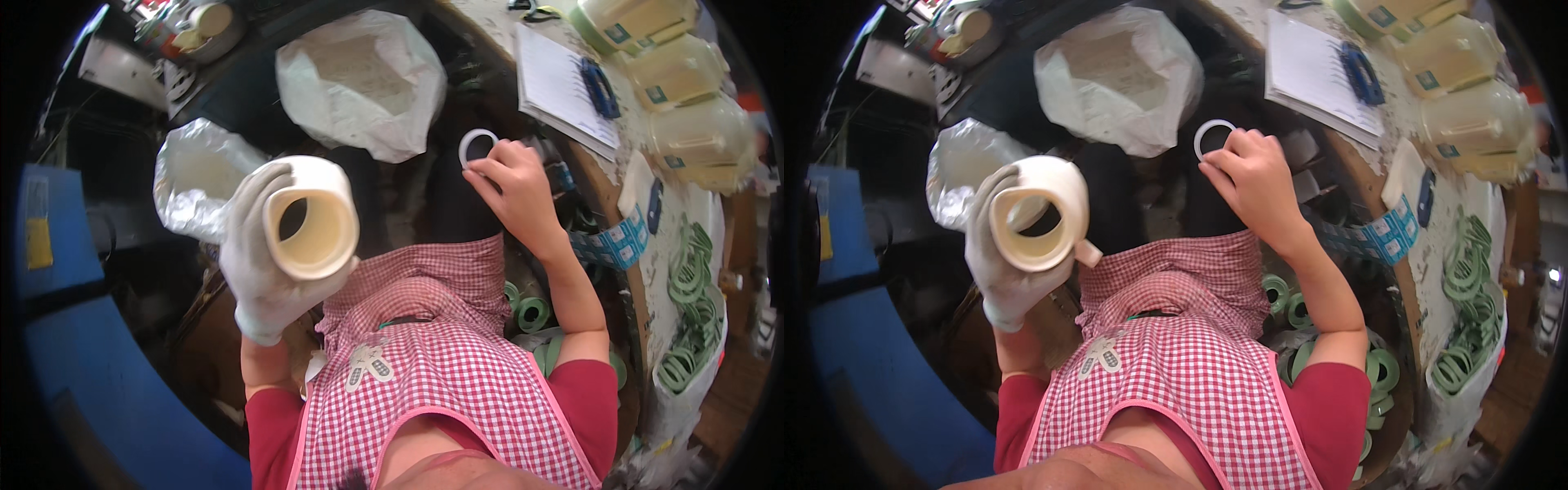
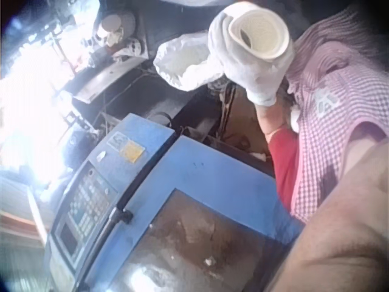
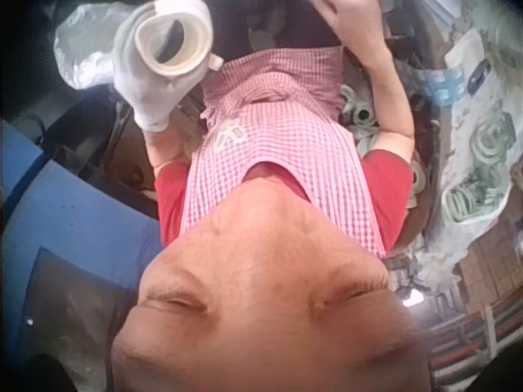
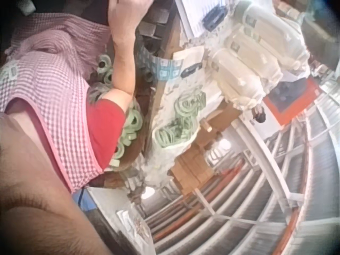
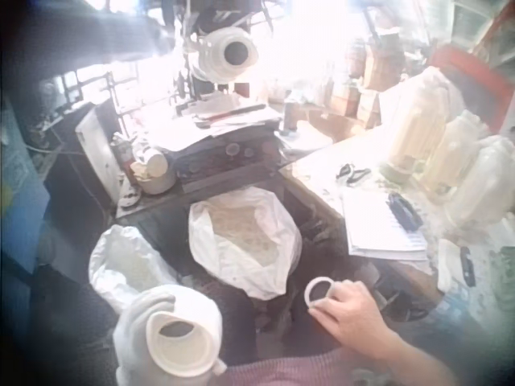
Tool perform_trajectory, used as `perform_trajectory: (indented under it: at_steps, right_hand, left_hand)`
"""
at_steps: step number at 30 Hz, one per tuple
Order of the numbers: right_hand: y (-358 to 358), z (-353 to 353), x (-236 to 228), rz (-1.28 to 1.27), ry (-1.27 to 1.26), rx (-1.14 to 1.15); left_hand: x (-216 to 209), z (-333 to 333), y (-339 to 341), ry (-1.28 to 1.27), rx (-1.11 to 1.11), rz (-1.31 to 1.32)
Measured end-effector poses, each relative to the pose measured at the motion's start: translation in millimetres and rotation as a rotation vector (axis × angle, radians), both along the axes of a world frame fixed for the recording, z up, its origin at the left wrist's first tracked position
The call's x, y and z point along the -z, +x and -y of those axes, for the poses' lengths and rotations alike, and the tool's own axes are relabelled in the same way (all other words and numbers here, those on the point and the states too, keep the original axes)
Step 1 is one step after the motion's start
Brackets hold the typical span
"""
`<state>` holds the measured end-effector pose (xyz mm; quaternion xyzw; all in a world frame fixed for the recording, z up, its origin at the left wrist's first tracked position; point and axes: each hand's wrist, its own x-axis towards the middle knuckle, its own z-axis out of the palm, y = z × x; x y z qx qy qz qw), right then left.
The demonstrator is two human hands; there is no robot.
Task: The person assembles white plastic jugs by inserting green handles, applying labels, and placing them on a table. The person repeatedly picks up jugs, inserts handles, applies labels, and sets them down.
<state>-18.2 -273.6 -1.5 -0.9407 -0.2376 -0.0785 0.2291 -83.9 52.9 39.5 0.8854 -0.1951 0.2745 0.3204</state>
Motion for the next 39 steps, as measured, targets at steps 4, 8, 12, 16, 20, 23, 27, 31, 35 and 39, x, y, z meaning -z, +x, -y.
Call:
perform_trajectory:
  at_steps: [4, 8, 12, 16, 20, 23, 27, 31, 35, 39]
  right_hand:
    - [-29, -36, -34, -0.232, 0.740, -0.369]
    - [-51, -81, -63, -0.405, 0.816, -0.559]
    - [-56, -95, -58, -0.094, 0.437, -0.549]
    - [-58, -101, -62, -0.023, 0.249, -0.497]
    - [-56, -112, -56, 0.101, 0.212, -0.447]
    - [-38, -110, -50, 0.103, 0.222, -0.579]
    - [-23, -95, -63, -0.152, 0.258, -0.744]
    - [-51, -86, -47, -0.131, 0.406, -0.564]
    - [-65, 12, -20, 0.267, 0.653, -0.207]
    - [-149, 156, 29, -0.091, 0.536, 1.149]
  left_hand:
    - [-2, 9, -5, 0.068, 0.030, 0.033]
    - [3, 10, -15, 0.046, 0.041, 0.020]
    - [0, 19, -21, 0.068, 0.044, -0.014]
    - [2, 28, -24, 0.103, 0.061, -0.014]
    - [5, 24, -18, 0.118, 0.030, 0.001]
    - [0, 21, -19, 0.123, 0.049, -0.028]
    - [3, 25, -13, 0.125, 0.070, 0.024]
    - [2, 22, -23, -0.288, 0.018, -0.534]
    - [-1, 10, -18, -0.634, 0.140, -0.594]
    - [-5, 11, 15, -0.831, 0.397, -0.571]
